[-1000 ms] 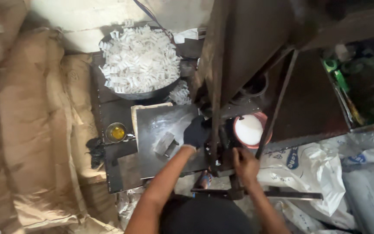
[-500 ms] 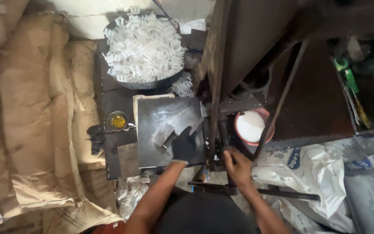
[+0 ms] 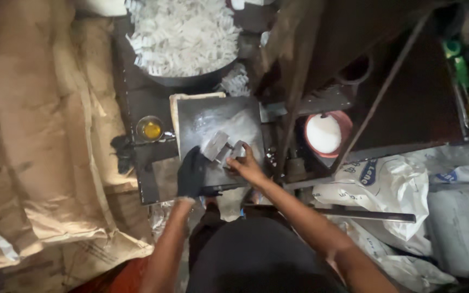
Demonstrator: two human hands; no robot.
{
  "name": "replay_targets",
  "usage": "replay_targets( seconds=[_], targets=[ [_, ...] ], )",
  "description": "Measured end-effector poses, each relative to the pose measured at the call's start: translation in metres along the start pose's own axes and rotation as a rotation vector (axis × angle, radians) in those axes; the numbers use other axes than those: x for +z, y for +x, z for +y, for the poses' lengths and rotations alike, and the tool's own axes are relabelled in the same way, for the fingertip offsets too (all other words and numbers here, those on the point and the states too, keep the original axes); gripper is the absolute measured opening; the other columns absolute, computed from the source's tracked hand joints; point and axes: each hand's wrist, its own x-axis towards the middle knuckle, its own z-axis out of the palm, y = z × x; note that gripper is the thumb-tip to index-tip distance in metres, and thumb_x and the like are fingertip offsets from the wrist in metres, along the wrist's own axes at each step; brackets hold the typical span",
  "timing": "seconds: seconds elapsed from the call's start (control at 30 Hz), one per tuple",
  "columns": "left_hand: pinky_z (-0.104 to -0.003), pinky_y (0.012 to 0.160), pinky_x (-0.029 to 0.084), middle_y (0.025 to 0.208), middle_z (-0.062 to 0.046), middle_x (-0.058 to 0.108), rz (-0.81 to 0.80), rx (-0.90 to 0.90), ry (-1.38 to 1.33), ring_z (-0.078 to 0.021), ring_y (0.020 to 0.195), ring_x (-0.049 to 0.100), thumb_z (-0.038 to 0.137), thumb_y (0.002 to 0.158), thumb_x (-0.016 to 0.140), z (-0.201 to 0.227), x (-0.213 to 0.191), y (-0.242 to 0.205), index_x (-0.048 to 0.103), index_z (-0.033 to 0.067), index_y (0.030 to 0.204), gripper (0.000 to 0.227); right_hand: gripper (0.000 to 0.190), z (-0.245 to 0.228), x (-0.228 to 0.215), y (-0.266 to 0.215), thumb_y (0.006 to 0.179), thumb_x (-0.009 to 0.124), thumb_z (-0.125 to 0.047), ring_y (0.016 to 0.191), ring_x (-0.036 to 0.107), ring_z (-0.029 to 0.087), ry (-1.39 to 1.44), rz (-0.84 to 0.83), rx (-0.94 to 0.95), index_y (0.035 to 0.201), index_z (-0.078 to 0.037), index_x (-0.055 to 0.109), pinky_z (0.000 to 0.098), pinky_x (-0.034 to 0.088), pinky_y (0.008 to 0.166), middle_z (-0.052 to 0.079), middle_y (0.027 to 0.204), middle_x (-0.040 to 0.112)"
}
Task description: The person operates a manual press machine, repeatedly placing small white rectangular items into the press and using a lever to activate it. The person handles the items one at a time, placing them on a metal plate before pressing.
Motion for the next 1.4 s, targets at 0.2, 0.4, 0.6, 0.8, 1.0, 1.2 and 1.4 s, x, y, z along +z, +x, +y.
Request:
replay_targets(
  seconds=[0.2,0.4,0.6,0.8,1.0,1.2,1.4],
  targets=[
    [-0.04,0.093,0.054,0.135,-0.016,0.065,-0.429,-0.124,0.222,-0.0319,0.103,0.073,0.053,0.085,0.069,0.027,-0.013,0.043,0.05,0.0133,0.149,0.078,0.089,-0.002,0.021,0.004,0.092,0.067,-0.024,0.105,0.07,0.033,0.241,0.049,0.111,0.16,-0.022,0.009,0.046,0.064,0.084,0.019,0.132,0.057],
    [-0.047,0.093,0.055,0.13,-0.017,0.067,-0.22,-0.019,0.439,-0.0374,0.108,0.069,0.051,0.073,0.081,0.049,0.006,0.039,0.055,0.012,0.141,0.083,0.042,-0.01,0.002,-0.041,0.103,0.061,-0.017,0.092,0.072,0.02,-0.002,0.098,-0.148,0.142,-0.006,0.055,0.0351,0.061,0.077,0.014,0.109,0.066],
    [-0.047,0.093,0.053,0.129,-0.016,0.067,-0.288,-0.019,0.374,-0.0368,0.111,0.067,0.04,0.063,0.082,0.06,0.032,0.065,0.058,0.013,0.136,0.082,0.022,-0.032,-0.064,-0.131,0.104,0.062,-0.012,0.072,0.065,0.007,-0.267,0.524,-0.493,0.122,-0.002,0.071,0.0225,0.055,0.062,0.004,0.088,0.072],
    [-0.046,0.096,0.052,0.126,-0.016,0.067,-0.369,0.149,0.228,-0.0371,0.113,0.065,0.04,0.058,0.085,0.058,0.101,0.117,0.058,0.0149,0.135,0.085,0.022,-0.056,-0.132,-0.112,0.105,0.064,-0.015,0.08,0.069,0.022,-0.776,0.832,-0.661,0.119,0.0,0.072,0.0354,0.055,0.073,0.013,0.091,0.073],
    [-0.046,0.098,0.051,0.13,-0.021,0.066,-0.143,0.288,0.152,-0.0409,0.118,0.064,0.041,0.068,0.084,0.061,0.173,0.144,0.061,0.0088,0.134,0.077,0.021,-0.043,-0.144,-0.097,0.098,0.069,-0.021,0.082,0.073,0.035,-1.061,0.96,-0.586,0.108,-0.004,0.076,0.0416,0.055,0.073,0.02,0.091,0.074],
    [-0.042,0.101,0.053,0.124,-0.014,0.073,-0.29,0.094,-0.234,-0.031,0.116,0.07,0.052,0.073,0.081,0.048,0.177,0.137,0.061,0.0088,0.132,0.075,0.023,-0.057,-0.136,-0.088,0.097,0.068,-0.022,0.069,0.072,0.03,-0.929,0.976,-0.433,0.104,-0.001,0.075,0.0396,0.054,0.067,0.018,0.082,0.073],
    [-0.051,0.087,0.053,0.113,-0.019,0.073,-0.304,-0.03,-0.031,-0.0413,0.103,0.067,0.059,0.078,0.074,0.064,0.183,0.141,0.06,0.0144,0.137,0.076,0.029,-0.067,-0.13,-0.085,0.099,0.065,-0.028,0.062,0.065,0.031,-0.811,0.836,-0.235,0.1,0.0,0.074,0.0398,0.051,0.061,0.019,0.072,0.069]
  ],
)
